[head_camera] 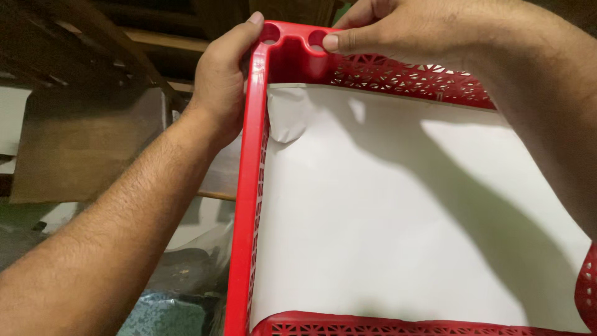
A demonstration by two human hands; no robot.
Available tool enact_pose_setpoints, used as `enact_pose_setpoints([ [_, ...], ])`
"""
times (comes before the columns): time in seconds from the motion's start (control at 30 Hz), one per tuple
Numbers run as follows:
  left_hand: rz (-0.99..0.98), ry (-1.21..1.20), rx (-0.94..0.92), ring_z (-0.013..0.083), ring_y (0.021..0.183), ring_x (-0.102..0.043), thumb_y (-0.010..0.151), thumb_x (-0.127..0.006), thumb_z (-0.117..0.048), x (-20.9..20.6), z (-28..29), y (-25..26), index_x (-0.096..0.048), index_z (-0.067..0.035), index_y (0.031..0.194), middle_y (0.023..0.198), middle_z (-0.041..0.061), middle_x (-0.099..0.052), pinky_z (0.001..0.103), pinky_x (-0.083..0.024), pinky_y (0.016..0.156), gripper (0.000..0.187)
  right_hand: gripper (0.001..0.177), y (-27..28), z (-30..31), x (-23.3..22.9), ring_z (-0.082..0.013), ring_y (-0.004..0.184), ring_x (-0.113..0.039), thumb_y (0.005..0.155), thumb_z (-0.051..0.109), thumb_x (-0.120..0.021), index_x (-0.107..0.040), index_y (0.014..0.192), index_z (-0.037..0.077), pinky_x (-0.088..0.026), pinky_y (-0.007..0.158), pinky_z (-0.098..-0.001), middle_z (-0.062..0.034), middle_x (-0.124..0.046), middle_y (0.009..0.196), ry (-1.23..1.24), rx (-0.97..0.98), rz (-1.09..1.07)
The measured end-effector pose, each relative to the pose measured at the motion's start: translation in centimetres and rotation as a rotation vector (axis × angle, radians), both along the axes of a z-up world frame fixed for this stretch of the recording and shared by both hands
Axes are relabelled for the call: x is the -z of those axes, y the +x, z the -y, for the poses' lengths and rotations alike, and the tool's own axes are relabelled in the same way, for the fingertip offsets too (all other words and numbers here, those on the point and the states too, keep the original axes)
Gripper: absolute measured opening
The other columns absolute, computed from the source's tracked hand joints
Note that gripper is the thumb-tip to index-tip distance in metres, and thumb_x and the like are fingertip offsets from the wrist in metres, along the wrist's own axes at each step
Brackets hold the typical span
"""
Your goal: The person assembles a stack of red and white plastic baskets by placing white sheets inside them and securing the corners. They repeatedly adjust the basket edges and stack them on a wooden chair.
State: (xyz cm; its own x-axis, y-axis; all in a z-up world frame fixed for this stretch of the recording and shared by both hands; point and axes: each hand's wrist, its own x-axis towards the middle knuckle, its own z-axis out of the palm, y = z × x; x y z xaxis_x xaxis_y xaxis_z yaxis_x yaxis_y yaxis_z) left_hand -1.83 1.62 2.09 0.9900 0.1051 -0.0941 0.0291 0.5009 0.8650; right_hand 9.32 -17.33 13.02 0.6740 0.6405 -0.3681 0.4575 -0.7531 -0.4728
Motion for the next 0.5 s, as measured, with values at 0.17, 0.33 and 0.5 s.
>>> enact_pose_setpoints([
  [0.17,0.017,0.014,0.052,0.0218,0.102,-0.075,0.101,-0.044,-0.041,-0.9,0.8,-0.8,-0.067,0.000,0.118,0.107,0.014,-0.075,0.038,-0.060,0.099,0.050,0.033,-0.1,0.4,0.3,-0.0187,0.091,-0.070,0.098,0.043,-0.065,-0.078,0.120,0.023,-0.052,0.080,-0.0406,-0.0041,-0.078,0.101,-0.087,0.099,0.063],
  [0.33,0.027,0.080,-0.210,0.0173,0.109,-0.066,0.100,-0.063,-0.037,0.2,0.9,-0.8,-0.052,0.000,0.137,0.118,0.012,-0.066,0.037,-0.056,0.101,0.053,0.038,0.0,-0.1,0.2,-0.0208,0.095,-0.072,0.095,0.047,-0.067,-0.077,0.124,0.022,-0.055,0.084,-0.0416,-0.0061,-0.078,0.104,-0.065,-0.015,0.086],
  [0.5,0.030,-0.054,-0.206,0.0176,0.107,-0.069,0.095,-0.070,-0.030,1.0,0.0,-0.5,-0.044,-0.001,0.137,0.119,0.013,-0.065,0.034,-0.060,0.097,0.057,0.046,0.6,-0.8,0.2,-0.0252,0.100,-0.071,0.094,0.054,-0.067,-0.077,0.124,0.020,-0.051,0.090,-0.0467,-0.0121,-0.077,0.105,-0.149,0.050,0.026],
])
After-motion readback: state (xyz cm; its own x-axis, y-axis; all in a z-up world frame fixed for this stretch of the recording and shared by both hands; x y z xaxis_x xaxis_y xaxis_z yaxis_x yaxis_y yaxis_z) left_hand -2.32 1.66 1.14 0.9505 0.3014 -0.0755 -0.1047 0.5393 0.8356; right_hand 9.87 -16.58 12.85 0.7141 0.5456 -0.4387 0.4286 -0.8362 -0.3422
